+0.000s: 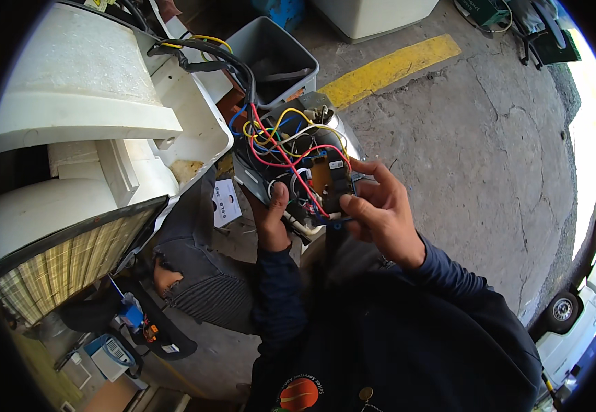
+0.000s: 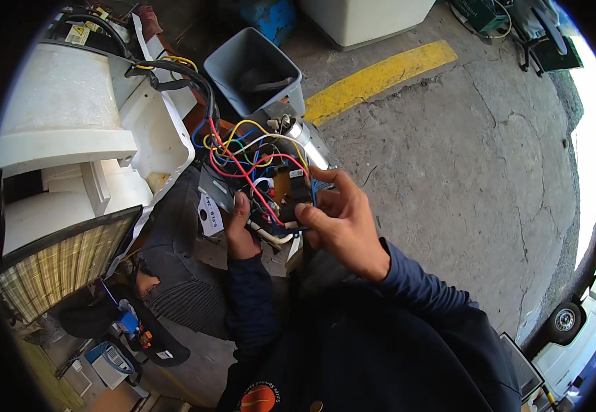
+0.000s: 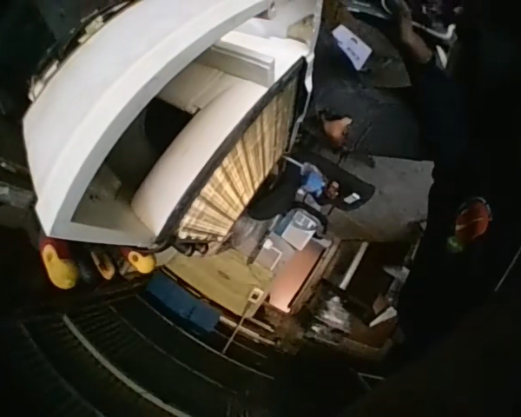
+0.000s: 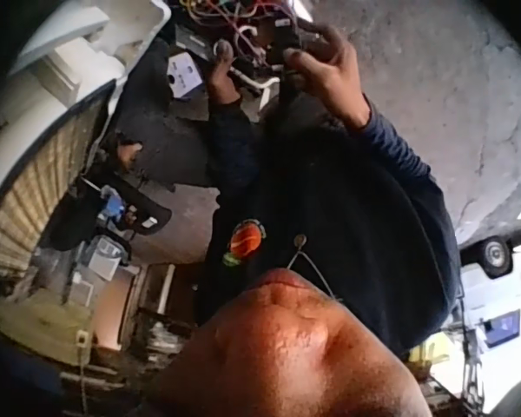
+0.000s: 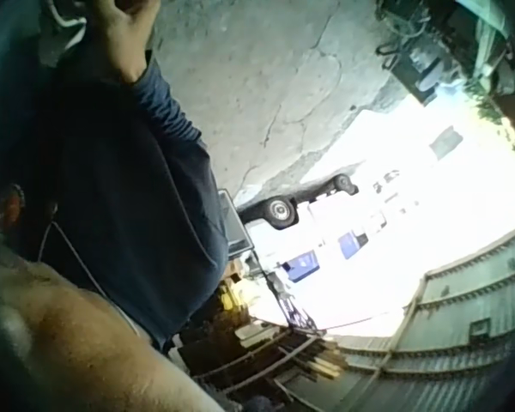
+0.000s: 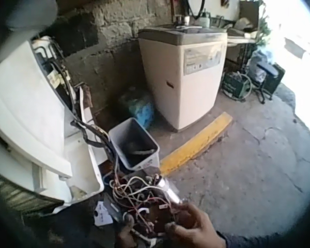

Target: Repairing the electrical wiring and components of an air conditioning unit.

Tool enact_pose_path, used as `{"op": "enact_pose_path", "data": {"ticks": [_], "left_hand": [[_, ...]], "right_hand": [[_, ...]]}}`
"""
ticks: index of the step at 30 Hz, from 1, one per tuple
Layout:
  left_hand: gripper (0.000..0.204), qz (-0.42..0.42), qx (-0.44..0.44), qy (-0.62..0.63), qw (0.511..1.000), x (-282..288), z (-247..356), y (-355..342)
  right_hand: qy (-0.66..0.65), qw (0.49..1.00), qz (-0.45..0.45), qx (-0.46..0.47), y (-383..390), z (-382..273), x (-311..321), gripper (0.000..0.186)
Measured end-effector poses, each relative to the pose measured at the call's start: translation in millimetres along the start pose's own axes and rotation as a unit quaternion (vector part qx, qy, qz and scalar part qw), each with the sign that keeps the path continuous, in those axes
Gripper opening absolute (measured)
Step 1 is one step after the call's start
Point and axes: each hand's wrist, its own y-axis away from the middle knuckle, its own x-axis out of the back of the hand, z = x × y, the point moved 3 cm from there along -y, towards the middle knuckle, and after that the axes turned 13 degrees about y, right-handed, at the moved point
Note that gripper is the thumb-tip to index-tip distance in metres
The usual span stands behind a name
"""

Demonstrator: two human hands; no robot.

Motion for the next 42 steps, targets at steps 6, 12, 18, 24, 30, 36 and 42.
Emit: {"op": "enact_pose_path", "data": {"ticks": [6, 12, 18, 24, 30, 36, 42], "left_hand": [[0.074, -0.027, 0.035, 0.039, 0.998, 6.6, -5.1, -1.5], [0.084, -0.101, -0.033, 0.008, 0.994, -3.5, 3.5, -3.2], [0.109, -0.133, -0.137, -0.045, 0.981, -41.4, 44.9, 14.5], [0.124, -0.167, -0.118, -0.109, 0.973, -50.2, 54.0, 22.9], [0.122, -0.129, -0.120, -0.168, 0.970, -55.9, 47.6, 22.9], [0.122, -0.149, -0.158, -0.201, 0.955, -46.2, 38.1, 14.0], [0.123, -0.145, -0.141, -0.188, 0.961, -47.2, 39.1, 17.7]], "right_hand": [[0.303, 0.935, 0.062, 0.175, 3.7, -7.6, -21.7, 0.069], [0.409, 0.873, -0.028, 0.264, -19.5, -32.8, -17.6, 0.070], [0.311, 0.925, -0.003, 0.218, -3.9, -19.8, -37.3, 0.066], [0.182, 0.963, -0.075, 0.186, -18.9, -8.2, -20.1, 0.063], [0.471, 0.789, -0.009, 0.393, -40.6, -3.3, -1.8, 0.052], [0.535, 0.657, 0.179, 0.500, -67.8, -5.2, -7.3, 0.038], [0.632, 0.590, 0.208, 0.458, -80.0, -2.9, -13.4, 0.031]]}}
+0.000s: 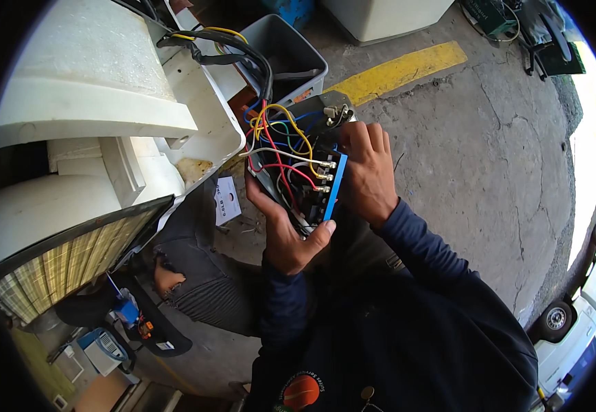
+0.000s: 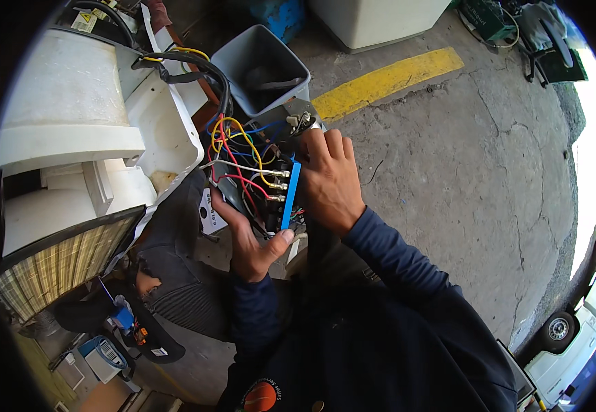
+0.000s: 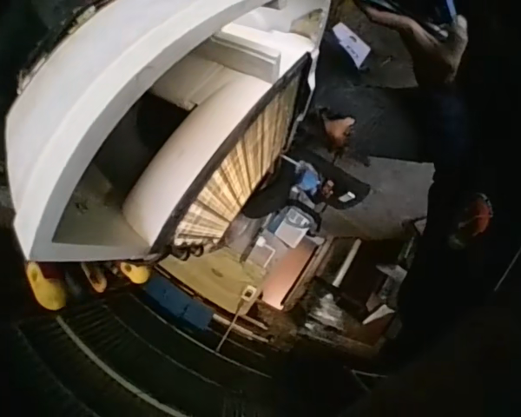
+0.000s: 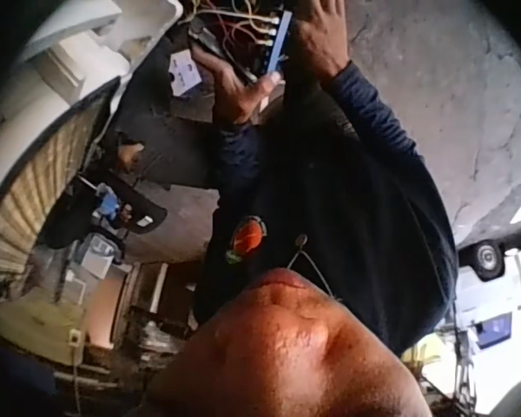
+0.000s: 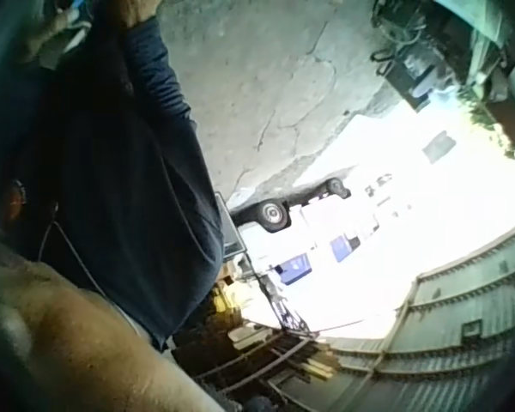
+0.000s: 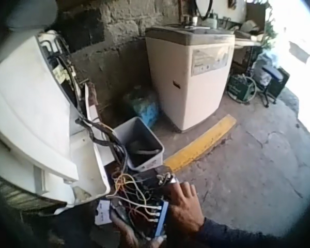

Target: Repairing the electrical wiring and components of an air conditioning unit.

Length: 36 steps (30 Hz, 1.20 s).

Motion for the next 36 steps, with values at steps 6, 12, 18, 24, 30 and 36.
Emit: {"op": "enact_pose_path", "data": {"ticks": [6, 12, 18, 24, 30, 36], "left_hand": [[0.123, 0.009, 0.027, 0.058, 0.998, -1.4, 4.4, -1.5], [0.125, -0.007, 0.011, 0.073, 0.997, 0.0, 0.6, -3.4], [0.126, -0.020, 0.014, 0.043, 0.999, -0.2, 1.9, -5.5], [0.127, -0.015, 0.047, 0.083, 0.995, 0.3, 1.3, -4.1], [0.126, -0.013, 0.030, 0.050, 0.998, -0.8, 0.1, -5.5], [0.123, 0.016, 0.018, 0.022, 0.999, -4.3, -3.6, -6.9]], "right_hand": [[-0.099, 0.992, 0.014, -0.076, 3.2, -4.2, 8.5, 0.032], [-0.205, 0.967, -0.038, -0.148, 8.0, 0.0, 19.1, 0.032], [-0.496, 0.803, -0.076, -0.322, 17.2, 15.1, 6.4, 0.030], [-0.526, 0.756, -0.177, -0.347, -5.9, 25.3, 19.4, 0.022], [-0.377, 0.832, -0.310, -0.264, -15.9, 35.0, 26.1, 0.016], [-0.670, 0.619, -0.201, -0.356, 5.2, 38.1, 12.6, 0.014]]}}
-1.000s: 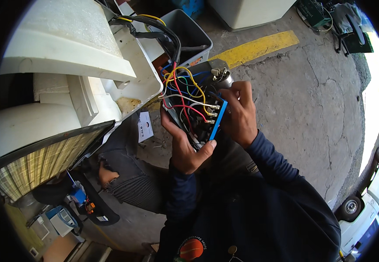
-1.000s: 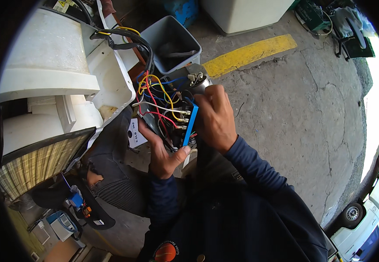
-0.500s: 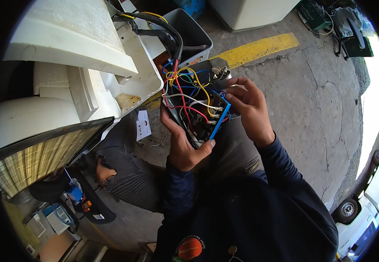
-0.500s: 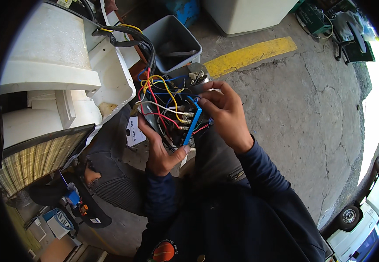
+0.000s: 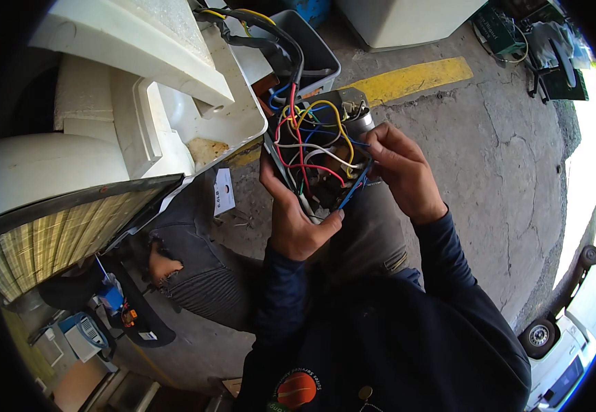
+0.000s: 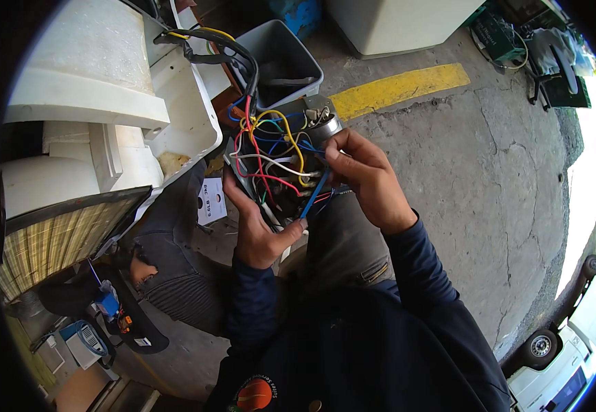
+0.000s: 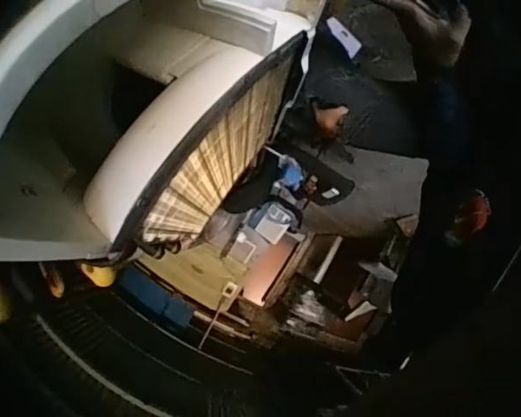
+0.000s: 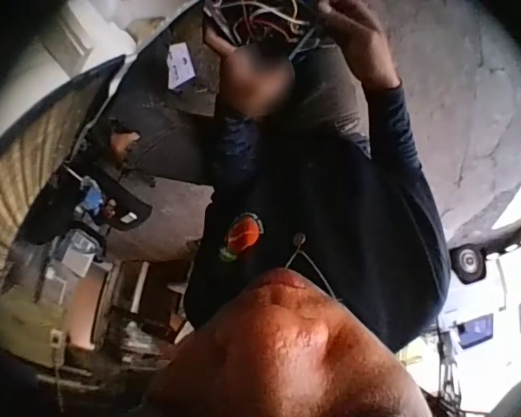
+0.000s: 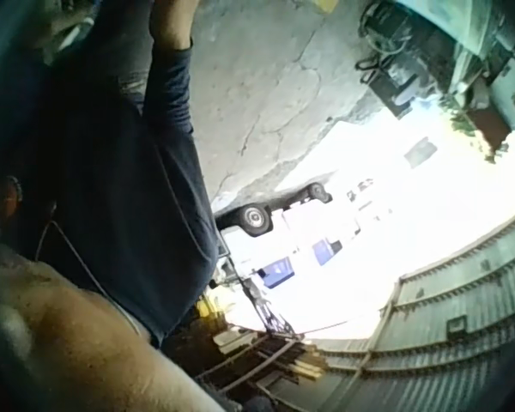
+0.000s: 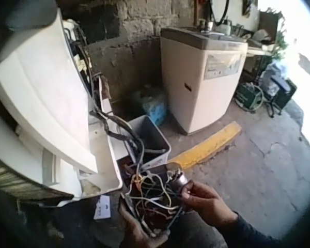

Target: Repairing the electrical wiring and components of an air conditioning unit.

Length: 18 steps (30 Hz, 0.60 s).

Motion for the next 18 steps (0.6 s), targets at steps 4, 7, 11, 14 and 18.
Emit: {"op": "enact_pose_path", "data": {"ticks": [4, 7, 11, 14, 18], "left_hand": [[0.122, 0.019, 0.004, -0.009, 1.000, -4.3, 3.8, -2.0], [0.121, 0.038, -0.011, -0.025, 0.999, -7.7, 9.1, -4.1], [0.112, 0.056, -0.008, 0.049, 0.997, -13.1, 18.3, -5.7], [0.109, 0.076, -0.005, 0.088, 0.993, -8.2, 14.2, -6.0], [0.109, 0.115, 0.000, 0.134, 0.984, 9.6, -0.7, -5.3]], "right_hand": [[0.039, 0.997, 0.002, 0.070, 9.7, 5.0, -9.6, 0.015], [0.102, 0.985, 0.074, 0.120, 14.6, 2.8, -24.1, 0.017], [0.182, 0.964, 0.126, 0.149, 9.0, 0.9, -22.8, 0.021], [0.213, 0.955, 0.145, 0.150, 2.5, -2.5, -23.7, 0.024], [0.228, 0.954, 0.151, 0.126, -4.8, -12.3, -25.7, 0.028]]}}
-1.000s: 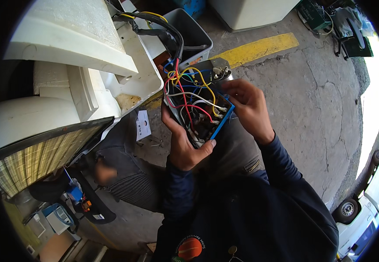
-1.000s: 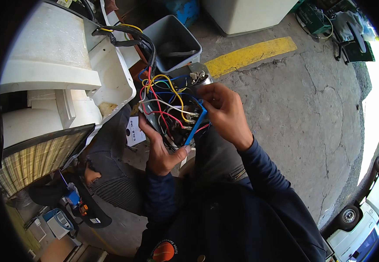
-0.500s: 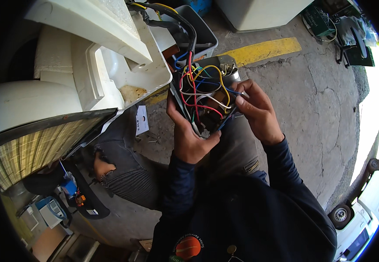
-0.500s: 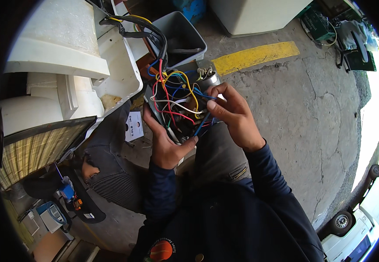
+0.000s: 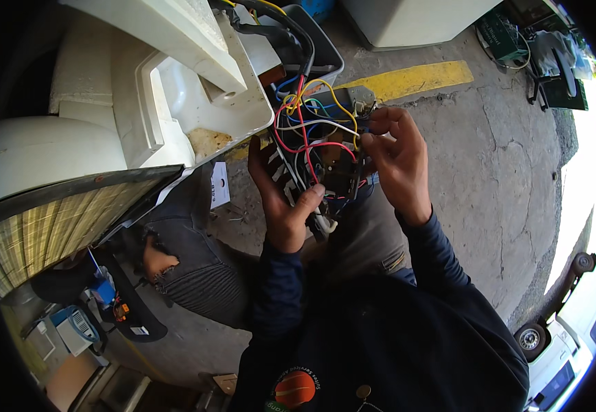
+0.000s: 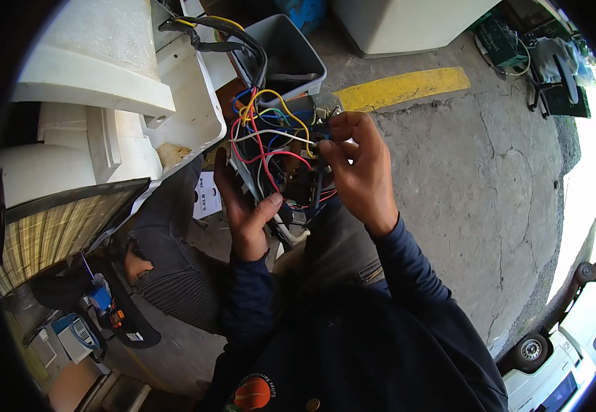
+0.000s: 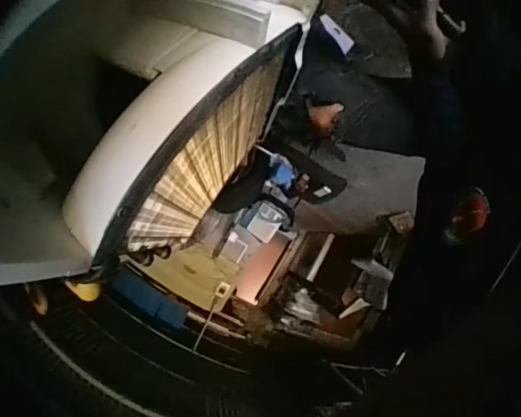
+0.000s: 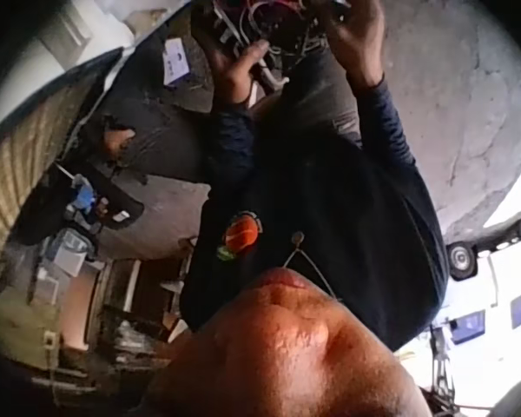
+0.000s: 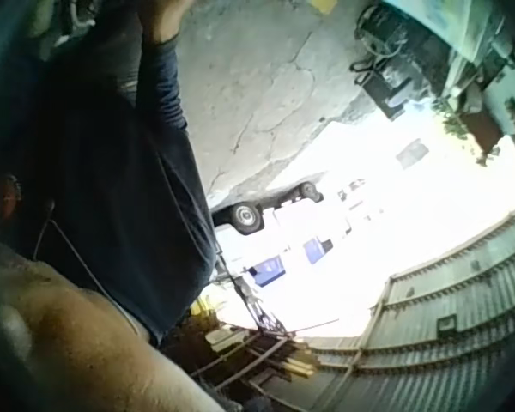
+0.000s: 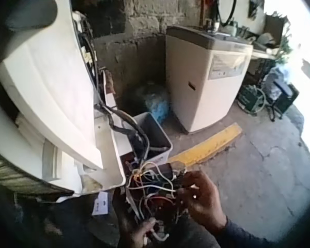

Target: Repairing the electrical wiring and components of an air conditioning unit.

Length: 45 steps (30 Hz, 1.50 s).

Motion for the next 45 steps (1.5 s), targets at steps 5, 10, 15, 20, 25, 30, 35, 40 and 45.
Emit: {"op": "enact_pose_path", "data": {"ticks": [5, 10, 15, 20, 25, 30, 35, 40, 45], "left_hand": [[0.107, -0.036, 0.027, -0.050, 0.998, 11.2, -7.0, 1.3], [0.107, -0.016, 0.014, -0.027, 0.999, 3.7, -4.5, 3.5], [0.107, -0.017, 0.012, -0.025, 0.999, 2.6, -0.5, 2.5], [0.107, -0.004, 0.019, -0.027, 0.999, 10.2, -8.9, 3.8], [0.104, -0.004, 0.040, 0.018, 0.999, 6.0, -11.3, 2.2], [0.100, -0.018, 0.014, 0.026, 0.999, 3.4, -6.1, 4.4], [0.098, -0.025, 0.007, 0.042, 0.999, 3.3, -6.2, 4.6], [0.090, 0.017, 0.060, 0.035, 0.997, -2.3, -0.2, 6.2], [0.077, 0.068, -0.092, -0.082, 0.990, -4.3, -6.1, 8.6]], "right_hand": [[0.122, 0.992, -0.031, -0.027, -2.8, -4.3, 5.0, 0.031], [0.288, 0.954, 0.072, 0.049, 6.8, -13.5, -8.9, 0.028], [0.377, 0.863, 0.199, 0.273, 13.5, -14.2, -23.3, 0.027], [0.383, 0.901, 0.132, 0.155, 14.0, -2.4, -19.3, 0.025], [0.391, 0.900, 0.133, 0.143, 24.7, -7.9, -27.3, 0.027], [0.334, 0.911, 0.139, 0.198, 47.3, -31.5, -39.7, 0.033], [0.343, 0.912, 0.135, 0.181, 44.3, -31.4, -41.9, 0.041], [0.320, 0.940, 0.031, 0.112, 33.0, -30.8, -28.1, 0.043], [0.230, 0.968, -0.079, 0.062, 29.8, -15.5, -20.6, 0.042]]}}
